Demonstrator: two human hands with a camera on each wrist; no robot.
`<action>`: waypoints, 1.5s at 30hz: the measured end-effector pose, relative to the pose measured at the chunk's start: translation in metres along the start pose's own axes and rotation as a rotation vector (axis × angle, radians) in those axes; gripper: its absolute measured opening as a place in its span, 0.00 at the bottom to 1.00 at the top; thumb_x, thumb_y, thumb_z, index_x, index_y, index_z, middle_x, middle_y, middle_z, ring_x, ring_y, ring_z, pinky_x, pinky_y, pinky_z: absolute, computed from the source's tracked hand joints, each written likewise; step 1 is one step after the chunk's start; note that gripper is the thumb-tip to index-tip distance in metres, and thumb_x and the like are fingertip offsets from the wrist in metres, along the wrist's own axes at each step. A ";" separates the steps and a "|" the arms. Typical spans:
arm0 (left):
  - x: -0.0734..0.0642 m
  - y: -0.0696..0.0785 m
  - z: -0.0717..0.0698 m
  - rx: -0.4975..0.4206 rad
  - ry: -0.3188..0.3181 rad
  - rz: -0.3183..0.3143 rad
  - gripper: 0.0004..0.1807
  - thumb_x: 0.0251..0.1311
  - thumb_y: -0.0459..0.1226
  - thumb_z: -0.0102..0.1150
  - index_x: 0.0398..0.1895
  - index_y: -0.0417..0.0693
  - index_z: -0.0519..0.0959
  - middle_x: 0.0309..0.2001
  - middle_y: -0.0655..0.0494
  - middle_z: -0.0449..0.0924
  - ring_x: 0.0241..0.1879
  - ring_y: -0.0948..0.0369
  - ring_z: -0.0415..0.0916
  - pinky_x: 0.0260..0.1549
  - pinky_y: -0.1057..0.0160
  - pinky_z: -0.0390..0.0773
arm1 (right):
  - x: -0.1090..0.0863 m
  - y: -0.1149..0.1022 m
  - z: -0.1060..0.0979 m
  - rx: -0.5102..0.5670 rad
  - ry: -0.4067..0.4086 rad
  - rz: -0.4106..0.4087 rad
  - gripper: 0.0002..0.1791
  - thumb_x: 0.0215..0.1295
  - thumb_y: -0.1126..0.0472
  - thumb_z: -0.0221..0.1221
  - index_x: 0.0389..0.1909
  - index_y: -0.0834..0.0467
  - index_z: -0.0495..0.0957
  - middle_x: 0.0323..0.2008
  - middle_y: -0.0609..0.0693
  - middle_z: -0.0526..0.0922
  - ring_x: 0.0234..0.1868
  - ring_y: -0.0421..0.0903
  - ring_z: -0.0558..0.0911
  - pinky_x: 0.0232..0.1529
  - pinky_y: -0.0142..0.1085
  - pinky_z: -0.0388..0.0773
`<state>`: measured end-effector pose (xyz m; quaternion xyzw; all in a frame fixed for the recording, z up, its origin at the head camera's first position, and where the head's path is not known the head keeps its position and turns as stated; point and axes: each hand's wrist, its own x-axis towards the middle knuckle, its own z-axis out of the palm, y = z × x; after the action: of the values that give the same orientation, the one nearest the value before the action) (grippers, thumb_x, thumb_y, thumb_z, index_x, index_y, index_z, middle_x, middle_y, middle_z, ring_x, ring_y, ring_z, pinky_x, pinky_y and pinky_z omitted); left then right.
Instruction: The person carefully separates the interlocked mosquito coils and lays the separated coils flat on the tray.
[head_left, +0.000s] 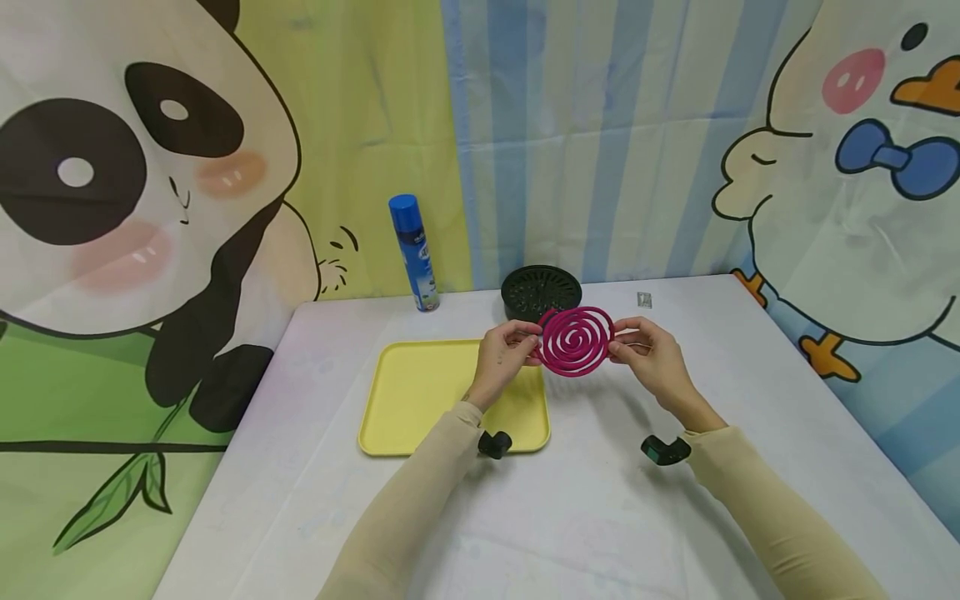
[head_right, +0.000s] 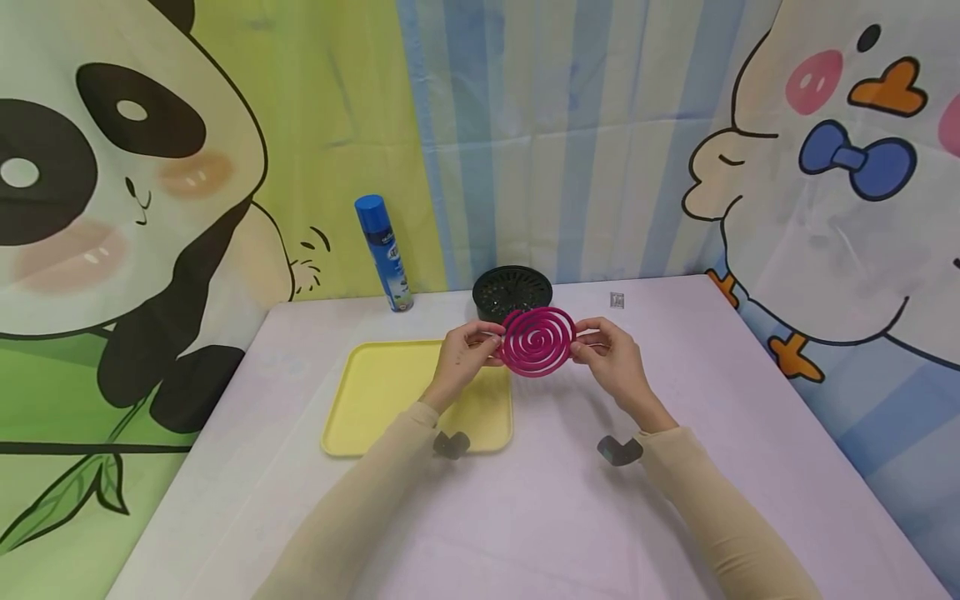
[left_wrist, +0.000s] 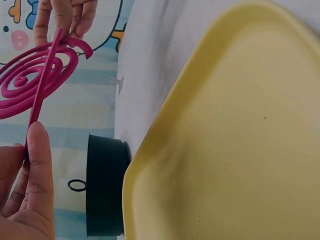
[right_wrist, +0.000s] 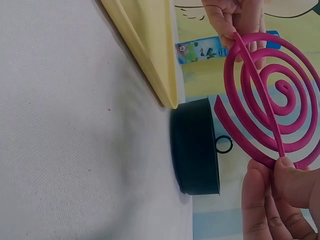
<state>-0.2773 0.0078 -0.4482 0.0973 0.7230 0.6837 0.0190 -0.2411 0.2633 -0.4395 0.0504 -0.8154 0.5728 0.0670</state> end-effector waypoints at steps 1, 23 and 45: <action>0.000 0.000 0.000 -0.003 -0.004 0.004 0.08 0.70 0.31 0.58 0.47 0.47 0.84 0.38 0.49 0.85 0.33 0.60 0.86 0.36 0.60 0.88 | 0.000 0.000 0.000 0.001 0.000 0.002 0.19 0.70 0.66 0.62 0.59 0.63 0.73 0.50 0.66 0.82 0.39 0.39 0.88 0.43 0.32 0.86; -0.001 -0.001 -0.005 0.031 -0.055 0.032 0.10 0.73 0.33 0.55 0.50 0.47 0.84 0.42 0.49 0.83 0.35 0.59 0.86 0.38 0.58 0.88 | 0.001 0.001 0.001 0.048 -0.020 0.016 0.18 0.70 0.68 0.61 0.58 0.65 0.72 0.50 0.67 0.80 0.39 0.39 0.87 0.44 0.32 0.86; -0.001 0.000 -0.006 0.046 -0.066 0.007 0.11 0.74 0.33 0.54 0.52 0.44 0.83 0.46 0.43 0.83 0.40 0.50 0.87 0.38 0.61 0.88 | -0.001 -0.001 0.001 -0.011 0.002 0.019 0.18 0.70 0.64 0.63 0.58 0.62 0.74 0.63 0.62 0.77 0.39 0.38 0.88 0.42 0.26 0.84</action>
<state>-0.2771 0.0018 -0.4480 0.1228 0.7370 0.6635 0.0381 -0.2402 0.2619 -0.4389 0.0415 -0.8189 0.5690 0.0627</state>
